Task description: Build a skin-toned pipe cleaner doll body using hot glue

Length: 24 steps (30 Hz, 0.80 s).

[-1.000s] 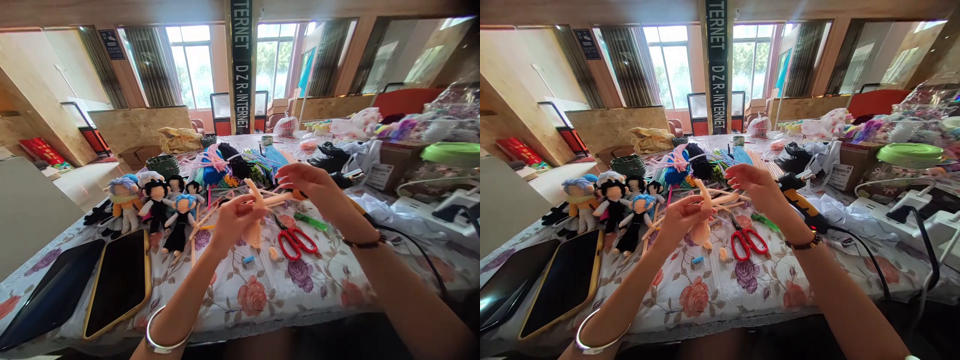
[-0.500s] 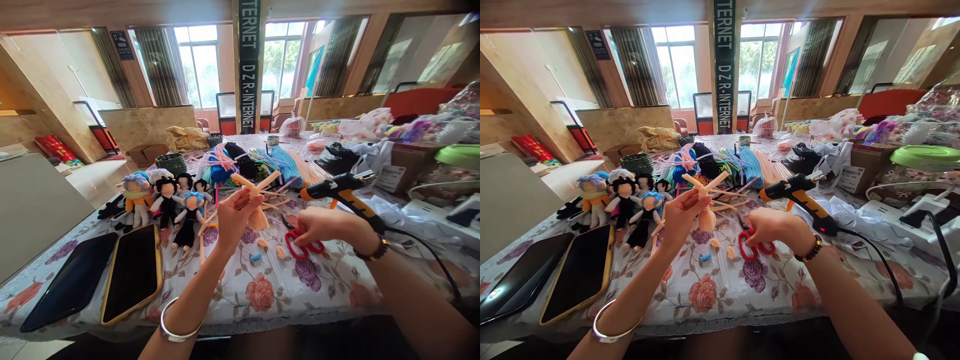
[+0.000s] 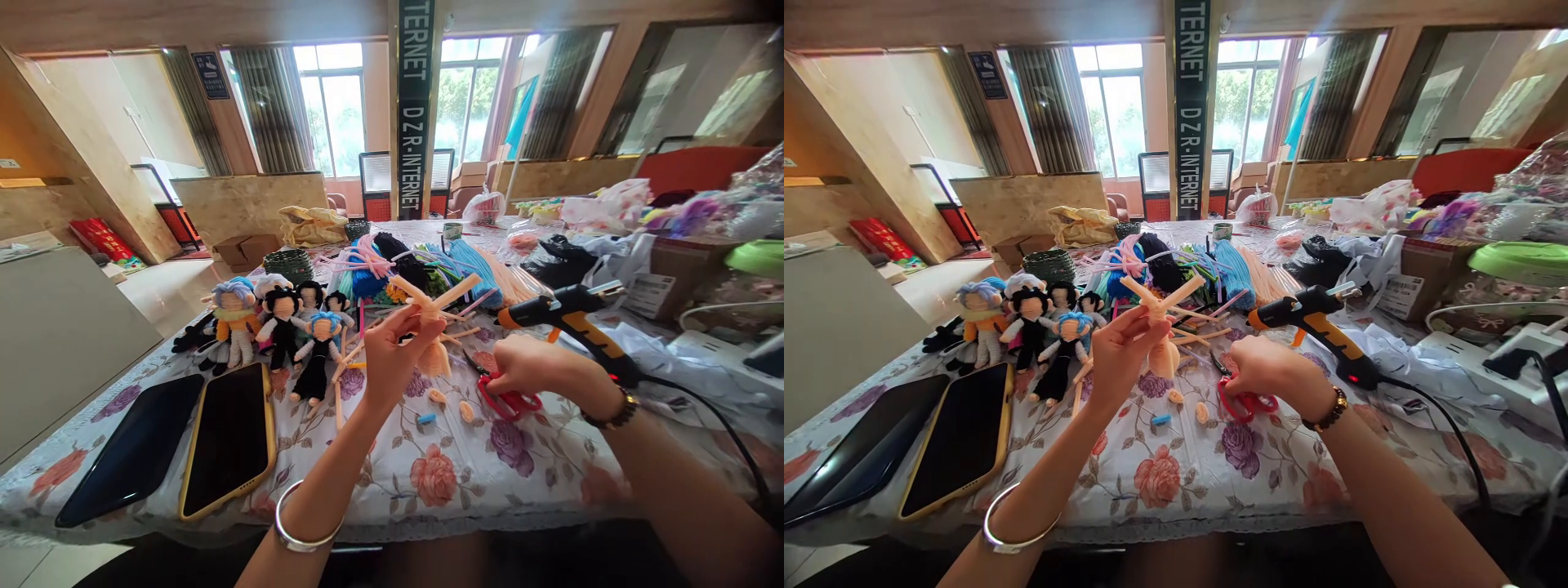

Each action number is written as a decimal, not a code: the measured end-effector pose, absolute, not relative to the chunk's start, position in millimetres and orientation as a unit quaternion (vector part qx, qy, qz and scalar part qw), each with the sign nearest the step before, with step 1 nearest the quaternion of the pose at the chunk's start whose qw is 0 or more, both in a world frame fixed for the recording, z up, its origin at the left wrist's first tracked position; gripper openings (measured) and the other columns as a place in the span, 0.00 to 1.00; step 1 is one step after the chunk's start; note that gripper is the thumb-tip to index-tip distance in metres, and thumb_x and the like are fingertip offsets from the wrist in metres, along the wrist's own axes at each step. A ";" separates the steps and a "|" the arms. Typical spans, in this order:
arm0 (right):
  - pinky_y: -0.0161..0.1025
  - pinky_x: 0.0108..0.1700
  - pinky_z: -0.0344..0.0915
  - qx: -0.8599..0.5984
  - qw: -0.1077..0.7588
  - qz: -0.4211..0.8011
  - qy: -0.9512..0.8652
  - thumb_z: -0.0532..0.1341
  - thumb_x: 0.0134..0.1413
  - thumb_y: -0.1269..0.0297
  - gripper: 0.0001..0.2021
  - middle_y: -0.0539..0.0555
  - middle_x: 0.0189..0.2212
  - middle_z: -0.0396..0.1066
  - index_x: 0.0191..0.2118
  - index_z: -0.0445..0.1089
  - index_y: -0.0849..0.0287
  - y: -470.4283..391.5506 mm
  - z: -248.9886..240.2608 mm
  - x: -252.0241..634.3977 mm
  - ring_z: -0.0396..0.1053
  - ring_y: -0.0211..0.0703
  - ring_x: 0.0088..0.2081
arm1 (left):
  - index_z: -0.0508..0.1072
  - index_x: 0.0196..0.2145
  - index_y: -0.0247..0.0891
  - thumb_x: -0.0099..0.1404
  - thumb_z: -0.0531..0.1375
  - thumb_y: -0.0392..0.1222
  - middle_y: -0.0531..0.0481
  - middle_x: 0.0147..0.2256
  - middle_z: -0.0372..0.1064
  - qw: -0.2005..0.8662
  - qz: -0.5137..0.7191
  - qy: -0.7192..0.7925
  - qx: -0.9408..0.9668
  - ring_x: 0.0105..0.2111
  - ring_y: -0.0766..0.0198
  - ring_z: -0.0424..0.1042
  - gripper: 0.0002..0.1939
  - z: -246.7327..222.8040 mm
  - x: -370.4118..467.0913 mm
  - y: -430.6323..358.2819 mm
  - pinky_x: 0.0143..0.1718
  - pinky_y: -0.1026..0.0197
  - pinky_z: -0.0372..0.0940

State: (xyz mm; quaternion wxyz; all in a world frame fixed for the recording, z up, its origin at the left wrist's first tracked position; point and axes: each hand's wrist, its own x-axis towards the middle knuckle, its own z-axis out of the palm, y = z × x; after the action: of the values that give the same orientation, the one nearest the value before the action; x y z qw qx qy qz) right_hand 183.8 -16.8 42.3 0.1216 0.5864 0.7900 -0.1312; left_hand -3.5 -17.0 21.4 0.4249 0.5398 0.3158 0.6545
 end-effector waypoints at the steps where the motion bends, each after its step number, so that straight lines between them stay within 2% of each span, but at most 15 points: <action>1: 0.34 0.21 0.49 0.594 0.119 -0.129 0.785 0.57 0.45 0.59 0.17 0.51 0.11 0.60 0.12 0.60 0.60 -18.2 45.6 184.7 0.58 0.35 0.17 | 0.76 0.35 0.36 0.47 0.68 0.43 0.49 0.30 0.76 0.419 0.655 0.312 0.546 0.30 0.64 0.74 0.15 21.4 -3.5 -17.5 0.33 0.63 0.68; 5: 0.35 0.22 0.50 0.630 0.056 -0.095 0.768 0.55 0.48 0.55 0.18 0.53 0.16 0.64 0.15 0.61 0.60 -17.7 56.2 198.2 0.59 0.36 0.19 | 0.76 0.36 0.36 0.48 0.67 0.44 0.49 0.30 0.76 0.406 0.651 0.301 0.567 0.30 0.64 0.74 0.16 20.0 -3.1 -18.3 0.35 0.62 0.68; 9: 0.35 0.26 0.55 0.613 -0.079 -0.146 0.773 0.50 0.52 0.51 0.20 0.54 0.19 0.68 0.19 0.64 0.60 -4.7 56.8 218.9 0.62 0.37 0.22 | 0.76 0.39 0.36 0.49 0.66 0.47 0.47 0.30 0.76 0.386 0.631 0.312 0.597 0.29 0.63 0.73 0.19 17.4 -3.2 -18.3 0.35 0.60 0.68; 13: 0.35 0.26 0.56 0.581 -0.252 -0.242 0.735 0.53 0.47 0.42 0.22 0.51 0.19 0.67 0.27 0.65 0.59 3.1 57.3 227.3 0.62 0.37 0.22 | 0.76 0.40 0.36 0.53 0.64 0.47 0.49 0.30 0.75 0.320 0.615 0.326 0.643 0.30 0.65 0.71 0.18 17.5 -4.8 -19.6 0.34 0.63 0.66; 16: 0.34 0.27 0.58 0.543 -0.344 -0.298 0.706 0.57 0.44 0.41 0.23 0.49 0.20 0.66 0.33 0.64 0.59 -0.2 61.7 225.6 0.62 0.36 0.23 | 0.75 0.43 0.37 0.57 0.60 0.45 0.49 0.31 0.73 0.248 0.600 0.325 0.688 0.30 0.66 0.70 0.16 17.1 -6.1 -19.0 0.33 0.66 0.64; 21: 0.32 0.21 0.52 0.501 -0.417 -0.329 0.683 0.61 0.43 0.42 0.23 0.47 0.19 0.62 0.32 0.61 0.60 -7.1 65.8 219.3 0.57 0.30 0.19 | 0.71 0.46 0.38 0.63 0.55 0.43 0.45 0.36 0.72 0.149 0.558 0.323 0.750 0.35 0.63 0.70 0.15 11.9 -8.6 -10.8 0.39 0.62 0.64; 24: 0.31 0.21 0.53 0.495 -0.415 -0.338 0.684 0.63 0.41 0.43 0.23 0.47 0.20 0.63 0.31 0.62 0.59 -6.6 63.6 214.0 0.59 0.31 0.21 | 0.70 0.46 0.38 0.64 0.54 0.41 0.46 0.37 0.73 0.104 0.529 0.331 0.774 0.37 0.63 0.69 0.13 11.9 -10.3 -7.5 0.41 0.62 0.63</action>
State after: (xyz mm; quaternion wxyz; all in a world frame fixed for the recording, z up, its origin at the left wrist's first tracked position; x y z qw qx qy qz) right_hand 214.0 -6.6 63.6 -0.4148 0.4952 0.6843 -0.3382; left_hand -10.3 -7.5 11.9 0.1037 0.7741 0.3312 0.5294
